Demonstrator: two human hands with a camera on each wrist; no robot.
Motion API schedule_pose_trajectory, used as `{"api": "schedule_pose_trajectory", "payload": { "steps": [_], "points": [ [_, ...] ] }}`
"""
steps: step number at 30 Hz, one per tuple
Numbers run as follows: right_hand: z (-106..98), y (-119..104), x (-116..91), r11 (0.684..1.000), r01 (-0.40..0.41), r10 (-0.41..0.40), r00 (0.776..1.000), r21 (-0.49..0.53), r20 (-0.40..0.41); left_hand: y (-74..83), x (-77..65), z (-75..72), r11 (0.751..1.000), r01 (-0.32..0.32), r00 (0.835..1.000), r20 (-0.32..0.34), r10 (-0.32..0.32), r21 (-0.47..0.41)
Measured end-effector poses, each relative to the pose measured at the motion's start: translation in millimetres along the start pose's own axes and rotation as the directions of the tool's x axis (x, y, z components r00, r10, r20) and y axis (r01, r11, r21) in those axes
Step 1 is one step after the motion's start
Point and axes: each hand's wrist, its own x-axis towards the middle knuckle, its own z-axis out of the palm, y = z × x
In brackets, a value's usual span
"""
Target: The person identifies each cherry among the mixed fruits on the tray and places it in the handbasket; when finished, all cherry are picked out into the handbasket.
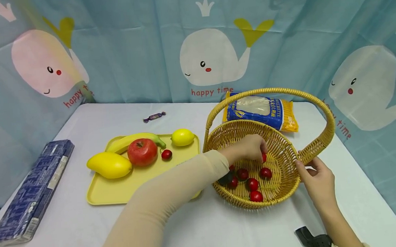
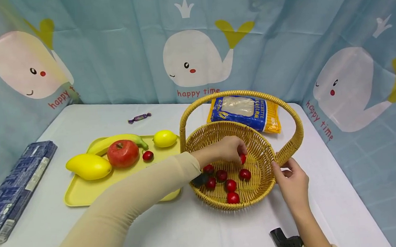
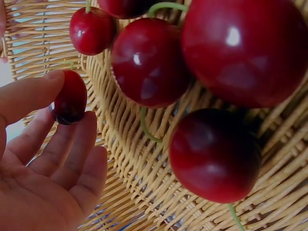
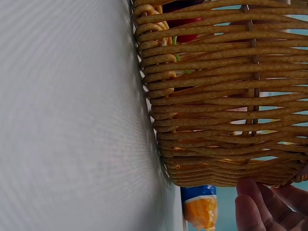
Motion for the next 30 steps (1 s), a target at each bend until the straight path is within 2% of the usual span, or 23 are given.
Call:
{"api": "schedule_pose_trajectory", "payload": {
  "steps": [10,16,25,30],
  "points": [
    [2,-1,-1,1.0,0.006,-0.006,1.0,-0.006,-0.02,-1.0,-0.3,4.6,0.997,0.062,0.996,0.06,-0.066,0.052],
    [3,10,1,0.999,0.043,-0.043,0.999,0.01,-0.009,-5.5,3.0,7.7,0.994,0.088,0.991,0.09,-0.094,0.065],
    [2,2,0,0.999,0.034,-0.033,0.999,0.012,-0.02,-7.0,3.4,2.8,0.996,0.063,0.996,0.052,-0.067,0.059],
    [3,4,-1,0.999,0.043,-0.042,0.999,0.017,-0.023,-6.2,-0.7,-3.9,1.0,0.016,1.0,0.027,-0.016,-0.003]
  ]
}}
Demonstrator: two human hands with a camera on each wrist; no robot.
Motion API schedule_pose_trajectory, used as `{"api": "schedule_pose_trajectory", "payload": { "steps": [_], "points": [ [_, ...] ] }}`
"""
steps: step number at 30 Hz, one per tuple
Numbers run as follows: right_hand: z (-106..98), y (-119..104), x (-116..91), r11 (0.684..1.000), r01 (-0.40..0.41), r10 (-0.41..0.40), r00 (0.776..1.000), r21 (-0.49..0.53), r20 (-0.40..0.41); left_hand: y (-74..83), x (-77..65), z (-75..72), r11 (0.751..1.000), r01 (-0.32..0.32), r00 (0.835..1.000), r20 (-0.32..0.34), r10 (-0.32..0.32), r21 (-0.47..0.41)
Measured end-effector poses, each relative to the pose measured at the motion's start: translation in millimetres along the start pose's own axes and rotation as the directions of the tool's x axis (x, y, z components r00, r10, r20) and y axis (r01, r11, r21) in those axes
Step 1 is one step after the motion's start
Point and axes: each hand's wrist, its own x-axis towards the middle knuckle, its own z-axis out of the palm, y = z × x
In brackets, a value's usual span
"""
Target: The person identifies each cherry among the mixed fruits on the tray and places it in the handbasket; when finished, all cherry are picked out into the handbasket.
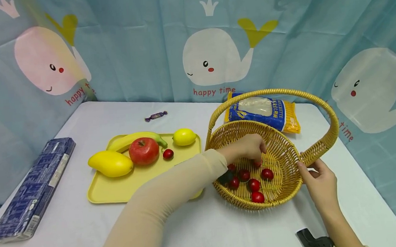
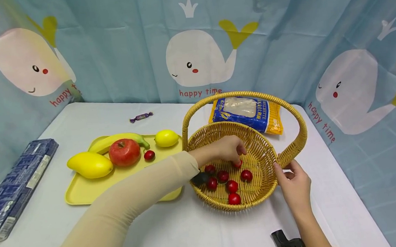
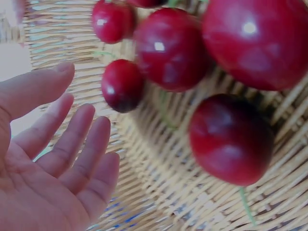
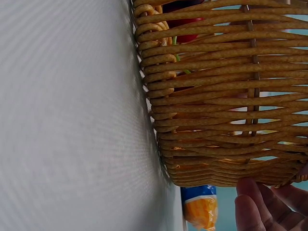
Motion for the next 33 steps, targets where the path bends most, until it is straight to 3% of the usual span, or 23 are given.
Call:
{"api": "schedule_pose_trajectory", "payload": {
  "steps": [9,13,17,21,26,31,33],
  "points": [
    [0,3,0,1.0,0.01,-0.01,1.0,0.01,0.004,19.1,-25.7,-23.5,0.976,-0.17,0.985,0.017,0.174,-0.138],
    [0,1,0,1.0,-0.01,0.01,1.0,0.005,0.007,26.7,-52.4,-32.7,0.943,-0.263,0.962,0.022,0.273,-0.204],
    [0,-2,-1,1.0,-0.029,0.029,1.0,-0.002,0.007,25.2,-89.8,-42.2,0.909,-0.328,0.939,0.012,0.343,-0.256],
    [-1,1,-1,1.0,-0.011,0.011,1.0,-0.009,0.008,10.1,-124.9,-49.3,0.879,-0.356,0.928,-0.009,0.373,-0.316],
    [-1,2,-1,1.0,-0.015,0.015,1.0,-0.003,0.002,-20.6,-160.5,-55.0,0.851,-0.349,0.934,-0.071,0.35,-0.393],
    [-1,-3,-1,0.999,-0.03,0.031,0.999,-0.014,0.011,-53.3,-185.5,-63.4,0.851,-0.328,0.944,-0.159,0.288,-0.411],
    [-1,-3,-1,0.999,-0.038,0.038,0.999,-0.017,0.012,-67.1,-191.7,-67.6,0.865,-0.316,0.945,-0.215,0.248,-0.39]
  ]
}}
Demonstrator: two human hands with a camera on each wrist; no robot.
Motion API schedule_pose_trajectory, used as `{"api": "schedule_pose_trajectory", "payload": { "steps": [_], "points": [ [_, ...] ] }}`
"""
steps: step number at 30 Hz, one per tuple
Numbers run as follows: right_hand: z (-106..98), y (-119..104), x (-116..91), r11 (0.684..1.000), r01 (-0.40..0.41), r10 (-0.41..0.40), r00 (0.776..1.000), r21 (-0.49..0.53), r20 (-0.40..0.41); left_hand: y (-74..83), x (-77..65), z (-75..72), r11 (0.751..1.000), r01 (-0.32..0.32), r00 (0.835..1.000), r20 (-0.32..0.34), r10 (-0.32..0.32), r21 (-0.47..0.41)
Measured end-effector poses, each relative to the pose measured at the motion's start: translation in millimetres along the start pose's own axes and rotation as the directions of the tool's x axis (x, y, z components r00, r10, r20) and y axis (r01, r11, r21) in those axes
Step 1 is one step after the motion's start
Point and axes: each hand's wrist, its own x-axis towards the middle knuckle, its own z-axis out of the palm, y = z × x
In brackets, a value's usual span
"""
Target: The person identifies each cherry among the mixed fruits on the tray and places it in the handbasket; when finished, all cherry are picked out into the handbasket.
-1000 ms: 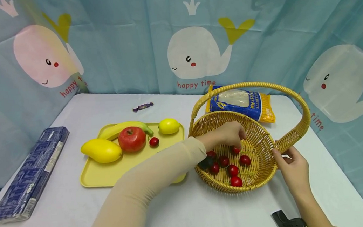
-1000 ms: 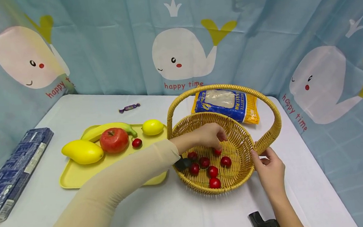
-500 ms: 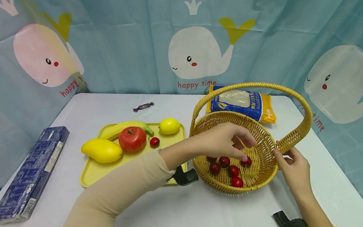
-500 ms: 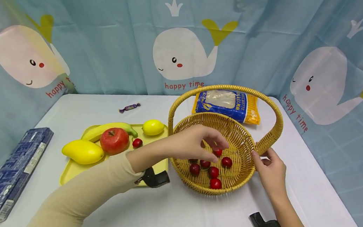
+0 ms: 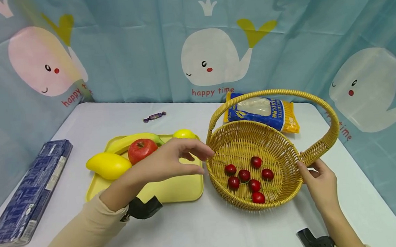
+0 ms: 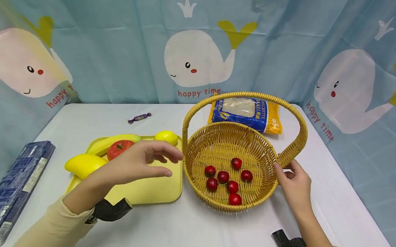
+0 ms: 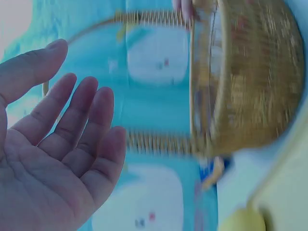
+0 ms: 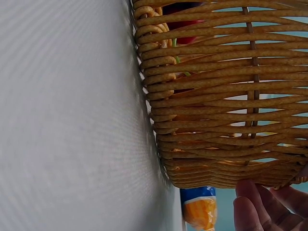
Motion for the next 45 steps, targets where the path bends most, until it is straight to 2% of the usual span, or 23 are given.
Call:
{"api": "schedule_pose_trajectory", "payload": {
  "steps": [4,6,10,13,16,23,27,30,33,35,40,42,45],
  "points": [
    [0,0,0,1.0,-0.004,0.004,1.0,0.001,-0.003,-20.7,-12.0,-17.1,0.997,0.054,0.988,-0.149,-0.046,0.047],
    [0,0,0,1.0,-0.005,0.005,1.0,0.001,-0.005,-32.2,-16.3,-22.2,0.992,0.101,0.974,-0.21,-0.084,0.072],
    [1,0,1,1.0,-0.007,0.007,1.0,0.001,-0.005,-57.7,-21.7,-26.4,0.98,0.188,0.944,-0.289,-0.159,0.073],
    [1,0,1,1.0,-0.011,0.011,1.0,0.003,-0.004,-75.0,-22.5,-25.4,0.969,0.234,0.924,-0.33,-0.195,0.08],
    [1,-1,1,1.0,-0.015,0.015,1.0,0.006,-0.004,-85.6,-21.5,-21.4,0.957,0.266,0.913,-0.35,-0.211,0.116],
    [1,-1,1,1.0,-0.02,0.02,1.0,0.003,-0.004,-94.4,-16.0,-14.0,0.908,0.34,0.891,-0.392,-0.228,0.245],
    [0,-1,1,1.0,-0.009,0.009,1.0,0.005,-0.002,-96.3,-10.8,-10.0,0.84,0.386,0.885,-0.411,-0.22,0.381],
    [0,4,2,1.0,0.023,-0.023,1.0,0.006,0.004,-97.3,-7.3,-6.1,0.772,0.426,0.878,-0.422,-0.226,0.472],
    [0,9,2,0.999,0.048,-0.048,0.999,0.015,0.006,-97.8,-3.4,-2.6,0.704,0.445,0.879,-0.421,-0.224,0.554],
    [0,14,3,0.998,0.064,-0.064,0.998,0.019,0.009,-98.3,-1.3,-0.8,0.656,0.437,0.886,-0.42,-0.197,0.615],
    [1,10,2,0.999,0.039,-0.039,0.999,0.003,-0.009,-101.1,2.0,0.4,0.546,0.363,0.919,-0.387,-0.076,0.755],
    [2,6,1,1.0,0.018,-0.018,1.0,-0.01,-0.019,-102.6,2.4,-0.1,0.508,0.342,0.929,-0.365,-0.056,0.79],
    [2,1,1,1.0,-0.004,0.004,1.0,-0.014,-0.022,-103.8,2.5,-0.9,0.47,0.327,0.94,-0.335,-0.07,0.82]
  ]
}}
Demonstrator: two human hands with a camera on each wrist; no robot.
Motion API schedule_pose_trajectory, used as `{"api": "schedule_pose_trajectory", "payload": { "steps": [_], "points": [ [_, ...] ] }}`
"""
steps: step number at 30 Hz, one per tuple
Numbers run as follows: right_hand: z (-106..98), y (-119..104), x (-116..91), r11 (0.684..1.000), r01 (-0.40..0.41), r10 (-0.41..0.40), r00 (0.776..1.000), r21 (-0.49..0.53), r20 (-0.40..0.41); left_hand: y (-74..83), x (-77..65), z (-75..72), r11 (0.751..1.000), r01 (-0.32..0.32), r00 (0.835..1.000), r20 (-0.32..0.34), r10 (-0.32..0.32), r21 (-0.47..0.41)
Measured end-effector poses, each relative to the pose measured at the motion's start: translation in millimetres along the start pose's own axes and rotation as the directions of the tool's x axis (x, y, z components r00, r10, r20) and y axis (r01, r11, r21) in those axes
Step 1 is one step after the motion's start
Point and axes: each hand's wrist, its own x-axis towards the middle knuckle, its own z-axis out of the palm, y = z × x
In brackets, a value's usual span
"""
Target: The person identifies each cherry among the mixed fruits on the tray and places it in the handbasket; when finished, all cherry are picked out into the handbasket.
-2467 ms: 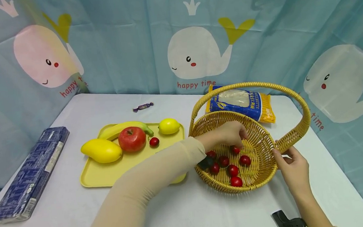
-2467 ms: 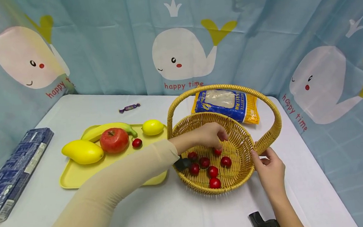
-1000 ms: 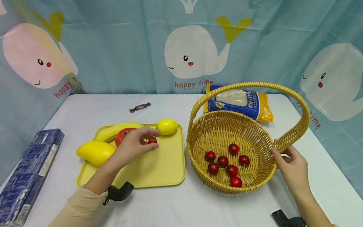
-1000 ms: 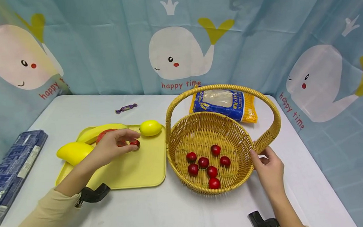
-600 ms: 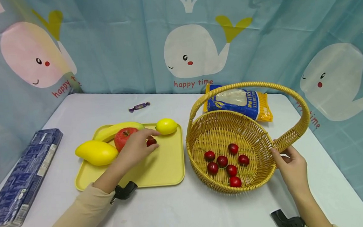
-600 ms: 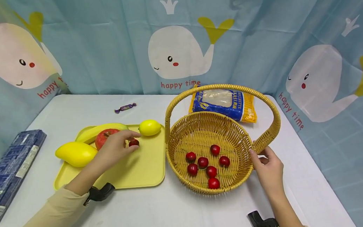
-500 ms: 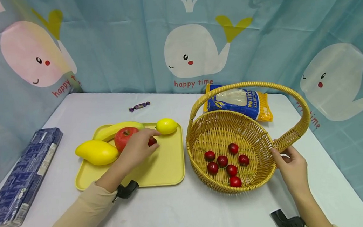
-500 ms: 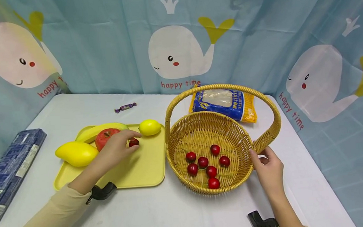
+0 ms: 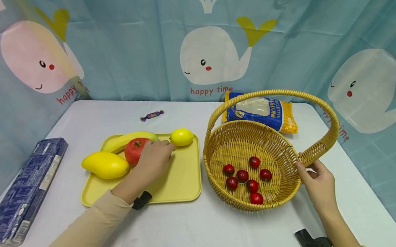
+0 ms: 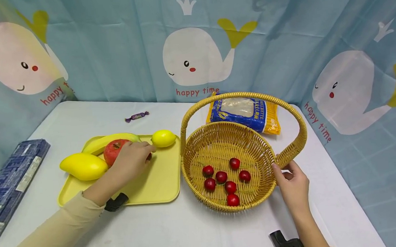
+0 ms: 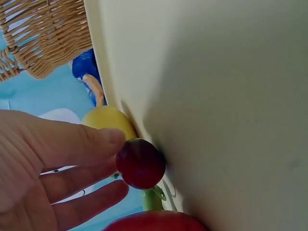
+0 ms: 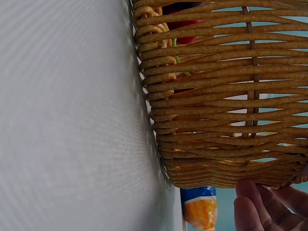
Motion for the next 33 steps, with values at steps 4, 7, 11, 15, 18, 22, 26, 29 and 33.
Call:
{"api": "schedule_pose_trajectory", "payload": {
  "steps": [4,7,11,15,18,22,26,29,33],
  "points": [
    [0,-2,0,1.0,-0.014,0.014,1.0,0.0,0.002,-2.9,1.4,-0.1,0.999,-0.026,0.999,0.043,0.024,0.036],
    [0,-2,0,1.0,-0.016,0.016,1.0,-0.003,0.0,-6.1,4.2,-0.8,0.998,-0.043,0.996,0.079,0.039,0.052],
    [0,-1,0,1.0,-0.017,0.017,1.0,0.001,-0.002,-9.7,9.3,-2.5,0.997,-0.056,0.989,0.141,0.049,0.047],
    [0,0,0,1.0,-0.018,0.018,1.0,0.006,0.0,-12.9,12.7,-2.2,0.997,-0.071,0.98,0.191,0.063,0.033],
    [1,1,1,1.0,-0.021,0.021,1.0,0.004,0.002,-15.8,13.8,-0.9,0.996,-0.088,0.976,0.202,0.081,0.026],
    [1,1,0,1.0,-0.02,0.02,1.0,0.001,0.001,-18.1,13.0,-3.1,0.995,-0.095,0.976,0.194,0.098,-0.025],
    [1,1,0,1.0,-0.017,0.017,1.0,0.007,-0.001,-17.4,9.9,-10.0,0.991,-0.08,0.98,0.172,0.098,-0.112],
    [0,1,0,1.0,-0.017,0.017,1.0,0.013,-0.002,-15.0,6.5,-17.9,0.978,-0.063,0.981,0.17,0.098,-0.197],
    [1,-1,1,1.0,-0.02,0.02,1.0,0.015,0.004,-12.4,0.6,-29.4,0.935,-0.05,0.98,0.162,0.113,-0.352]
  ]
}}
